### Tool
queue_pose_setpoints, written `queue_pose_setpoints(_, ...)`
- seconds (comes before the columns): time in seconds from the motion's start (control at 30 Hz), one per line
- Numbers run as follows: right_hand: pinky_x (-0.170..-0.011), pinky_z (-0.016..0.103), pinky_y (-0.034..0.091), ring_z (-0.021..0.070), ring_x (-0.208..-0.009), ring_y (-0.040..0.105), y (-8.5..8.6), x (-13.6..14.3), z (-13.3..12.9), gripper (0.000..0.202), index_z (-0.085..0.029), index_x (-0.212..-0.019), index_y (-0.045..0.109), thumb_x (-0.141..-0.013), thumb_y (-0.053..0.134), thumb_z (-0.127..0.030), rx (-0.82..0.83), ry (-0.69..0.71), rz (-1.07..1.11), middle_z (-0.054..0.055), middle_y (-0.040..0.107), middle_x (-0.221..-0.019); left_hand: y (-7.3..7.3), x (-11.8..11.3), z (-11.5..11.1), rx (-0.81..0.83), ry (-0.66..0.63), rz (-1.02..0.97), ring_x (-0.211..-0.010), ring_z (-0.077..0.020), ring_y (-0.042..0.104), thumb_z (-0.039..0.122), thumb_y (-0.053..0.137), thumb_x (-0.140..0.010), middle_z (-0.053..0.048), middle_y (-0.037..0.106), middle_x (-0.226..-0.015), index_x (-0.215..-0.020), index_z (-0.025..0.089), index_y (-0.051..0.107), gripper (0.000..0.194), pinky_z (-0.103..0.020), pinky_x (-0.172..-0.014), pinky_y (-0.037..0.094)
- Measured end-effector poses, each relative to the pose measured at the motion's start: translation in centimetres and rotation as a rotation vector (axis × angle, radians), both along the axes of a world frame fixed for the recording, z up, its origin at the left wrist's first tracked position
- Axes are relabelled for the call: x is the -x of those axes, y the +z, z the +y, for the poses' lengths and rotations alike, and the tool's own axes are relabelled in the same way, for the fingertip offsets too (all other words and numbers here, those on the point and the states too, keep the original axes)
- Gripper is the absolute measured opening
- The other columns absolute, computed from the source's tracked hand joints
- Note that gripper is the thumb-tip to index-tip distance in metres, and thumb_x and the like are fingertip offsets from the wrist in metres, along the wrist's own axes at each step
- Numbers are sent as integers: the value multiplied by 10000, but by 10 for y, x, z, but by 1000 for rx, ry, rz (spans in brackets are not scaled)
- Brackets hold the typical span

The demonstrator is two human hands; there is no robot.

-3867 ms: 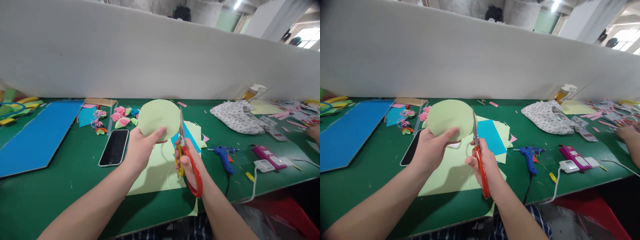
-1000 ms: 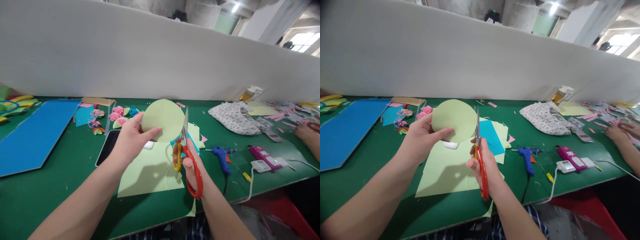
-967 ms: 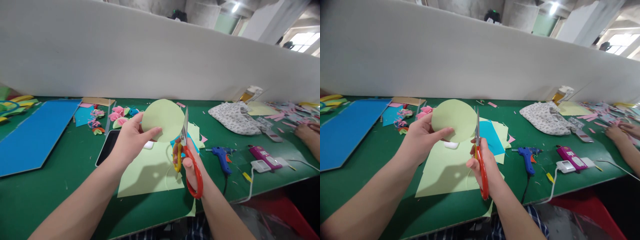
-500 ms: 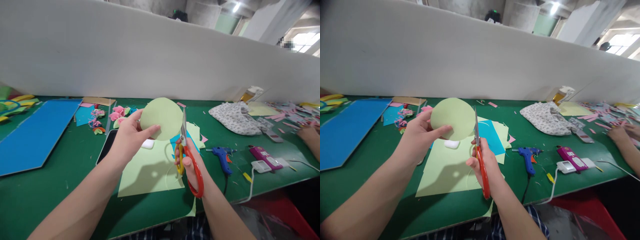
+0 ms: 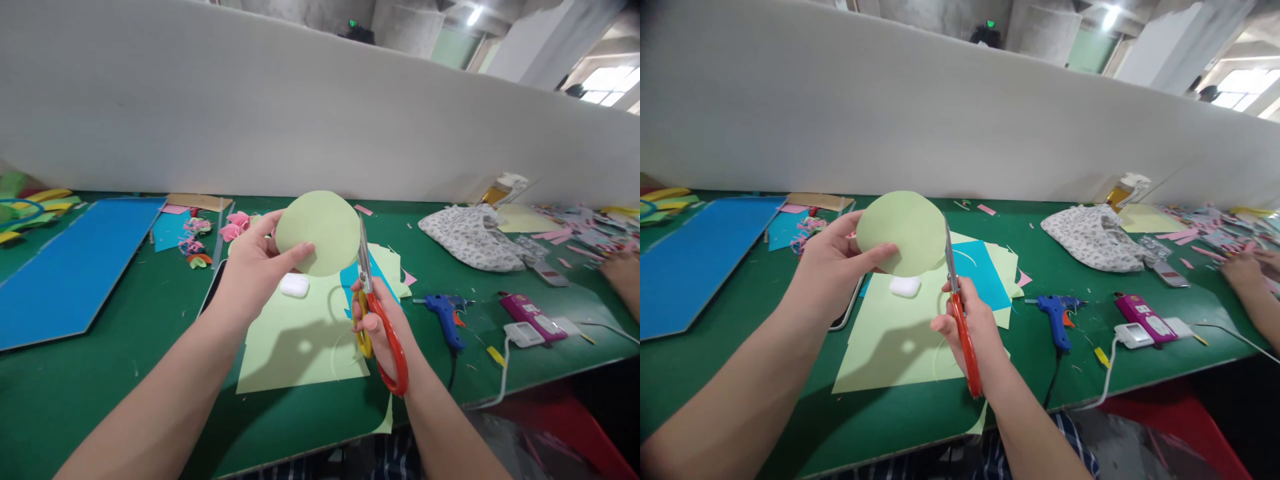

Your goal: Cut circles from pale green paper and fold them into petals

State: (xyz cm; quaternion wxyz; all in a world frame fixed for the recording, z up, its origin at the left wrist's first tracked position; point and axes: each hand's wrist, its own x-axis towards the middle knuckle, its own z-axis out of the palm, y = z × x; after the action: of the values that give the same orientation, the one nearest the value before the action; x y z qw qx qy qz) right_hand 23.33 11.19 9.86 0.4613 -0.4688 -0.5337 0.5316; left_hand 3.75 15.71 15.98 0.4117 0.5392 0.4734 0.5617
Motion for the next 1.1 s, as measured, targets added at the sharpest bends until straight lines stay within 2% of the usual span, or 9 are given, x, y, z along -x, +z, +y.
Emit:
queue_pose_setpoints(0.27, -543, 265, 358, 124, -578, 328, 6, 3, -2, 831, -259, -980, 552, -468, 658, -905, -9, -19, -29, -82, 379, -627, -2, 7, 3, -45, 4, -8, -671, -191, 729, 327, 803, -732, -26, 759, -815, -1217, 217, 641, 523, -247, -551, 604)
queue_pose_setpoints(0.47, -541, 262, 377, 125, -565, 313, 13, 7, -4, 785, -266, -967, 536, -502, 679, -882, 17, -29, -37, -89, 346, -607, 0, 9, 4, -68, 36, -19, -671, -194, 728, 360, 812, -722, -30, 754, -783, -1187, 202, 654, 516, -266, -574, 621)
queue_pose_setpoints(0.77, -545, 279, 300, 128, -560, 304, 14, 6, -7, 747, -246, -977, 531, -599, 624, -883, -62, -18, -179, -79, 372, -609, 1, 14, 8, -85, 99, -53, -666, -188, 700, 310, 839, -693, -13, 713, -706, -1199, 216, 685, 537, -276, -562, 615)
queue_pose_setpoints(0.93, -557, 285, 283, 132, -576, 286, 13, 6, -7, 717, -250, -965, 534, -596, 669, -850, -66, -13, -204, -76, 373, -611, -1, 17, 12, -94, 150, -107, -606, -140, 642, 329, 847, -688, 38, 623, -616, -1174, 261, 702, 512, -226, -522, 589)
queue_pose_setpoints(1.1, -565, 286, 289, 132, -581, 299, 10, 8, -8, 670, -260, -975, 547, -618, 710, -803, -59, -12, -211, -70, 385, -628, -2, 15, 13, -114, 228, -215, -466, -75, 501, 312, 857, -681, 112, 360, -496, -1170, 275, 700, 515, -166, -468, 528)
